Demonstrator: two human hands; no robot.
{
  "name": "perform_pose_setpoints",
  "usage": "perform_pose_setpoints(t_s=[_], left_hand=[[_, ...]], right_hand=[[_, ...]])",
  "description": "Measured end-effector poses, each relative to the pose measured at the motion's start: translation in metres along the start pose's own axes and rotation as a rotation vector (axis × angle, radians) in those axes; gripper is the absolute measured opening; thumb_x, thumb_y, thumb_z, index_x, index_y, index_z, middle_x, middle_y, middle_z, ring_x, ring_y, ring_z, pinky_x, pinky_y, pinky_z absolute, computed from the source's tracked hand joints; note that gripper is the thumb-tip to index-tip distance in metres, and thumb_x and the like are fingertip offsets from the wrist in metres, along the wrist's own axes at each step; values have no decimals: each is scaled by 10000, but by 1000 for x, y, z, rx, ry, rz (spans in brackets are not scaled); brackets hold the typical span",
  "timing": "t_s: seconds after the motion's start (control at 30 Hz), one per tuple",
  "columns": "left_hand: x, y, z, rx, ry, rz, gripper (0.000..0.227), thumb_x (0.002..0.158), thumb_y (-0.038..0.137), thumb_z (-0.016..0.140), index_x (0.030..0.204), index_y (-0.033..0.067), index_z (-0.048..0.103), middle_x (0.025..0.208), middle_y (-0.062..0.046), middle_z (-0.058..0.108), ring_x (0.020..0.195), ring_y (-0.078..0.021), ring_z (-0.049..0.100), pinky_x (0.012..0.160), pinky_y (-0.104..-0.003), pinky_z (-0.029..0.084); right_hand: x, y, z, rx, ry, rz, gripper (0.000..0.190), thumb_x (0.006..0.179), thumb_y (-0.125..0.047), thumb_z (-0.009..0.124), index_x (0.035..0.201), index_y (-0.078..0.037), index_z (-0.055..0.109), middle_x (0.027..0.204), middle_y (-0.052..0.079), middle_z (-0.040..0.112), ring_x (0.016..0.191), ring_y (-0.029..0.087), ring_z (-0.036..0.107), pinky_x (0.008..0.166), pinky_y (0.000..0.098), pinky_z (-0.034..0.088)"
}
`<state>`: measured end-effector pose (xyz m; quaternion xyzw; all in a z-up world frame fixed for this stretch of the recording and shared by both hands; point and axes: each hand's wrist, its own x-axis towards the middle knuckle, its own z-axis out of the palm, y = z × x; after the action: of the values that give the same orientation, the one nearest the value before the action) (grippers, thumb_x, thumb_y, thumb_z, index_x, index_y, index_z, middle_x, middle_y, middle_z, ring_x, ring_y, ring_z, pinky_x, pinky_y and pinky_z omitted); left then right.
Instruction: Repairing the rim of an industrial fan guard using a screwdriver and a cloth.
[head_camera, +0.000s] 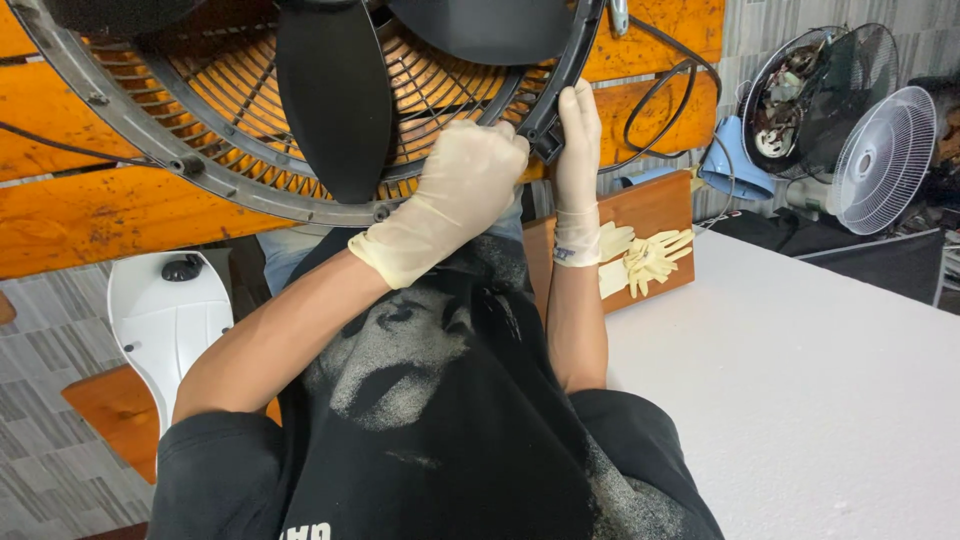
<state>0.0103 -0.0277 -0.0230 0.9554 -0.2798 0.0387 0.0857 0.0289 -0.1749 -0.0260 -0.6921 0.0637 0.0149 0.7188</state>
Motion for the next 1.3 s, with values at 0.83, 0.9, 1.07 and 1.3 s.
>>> perform_pose_setpoints(t_s=[0.83, 0.9, 1.07, 1.3], left_hand=[[-15, -13, 0, -18, 252, 82, 143, 747, 69, 645, 788, 197, 597, 702, 22, 565, 561, -213, 607, 555, -360, 424], [-13, -14, -2, -57, 243, 86, 118, 754, 78, 656, 798, 183, 626, 718, 18, 583, 565, -221, 612, 550, -361, 434], [-14, -8, -11, -104, 236, -19, 94, 753, 115, 664, 755, 191, 610, 686, 6, 569, 539, -251, 594, 538, -378, 449], [-19, 0, -13, -31, 162, -100, 73, 698, 182, 674, 755, 197, 632, 699, 8, 602, 549, -261, 598, 553, -392, 446]], right_hand=[[-1, 8, -2, 67, 31, 25, 206, 1076, -304, 490, 1119, -137, 603, 952, -39, 553, 868, 68, 499, 808, 235, 442], [-1, 4, 1, 100, 23, 29, 208, 1070, -319, 507, 1114, -139, 602, 941, -42, 552, 855, 63, 502, 791, 231, 445], [-1, 4, 1, 60, 22, 15, 238, 1073, -327, 498, 1141, -130, 612, 978, -34, 565, 886, 76, 512, 820, 243, 455], [-2, -6, 2, 26, 6, 26, 213, 1073, -307, 489, 1128, -134, 601, 975, -37, 554, 889, 75, 505, 832, 250, 447]])
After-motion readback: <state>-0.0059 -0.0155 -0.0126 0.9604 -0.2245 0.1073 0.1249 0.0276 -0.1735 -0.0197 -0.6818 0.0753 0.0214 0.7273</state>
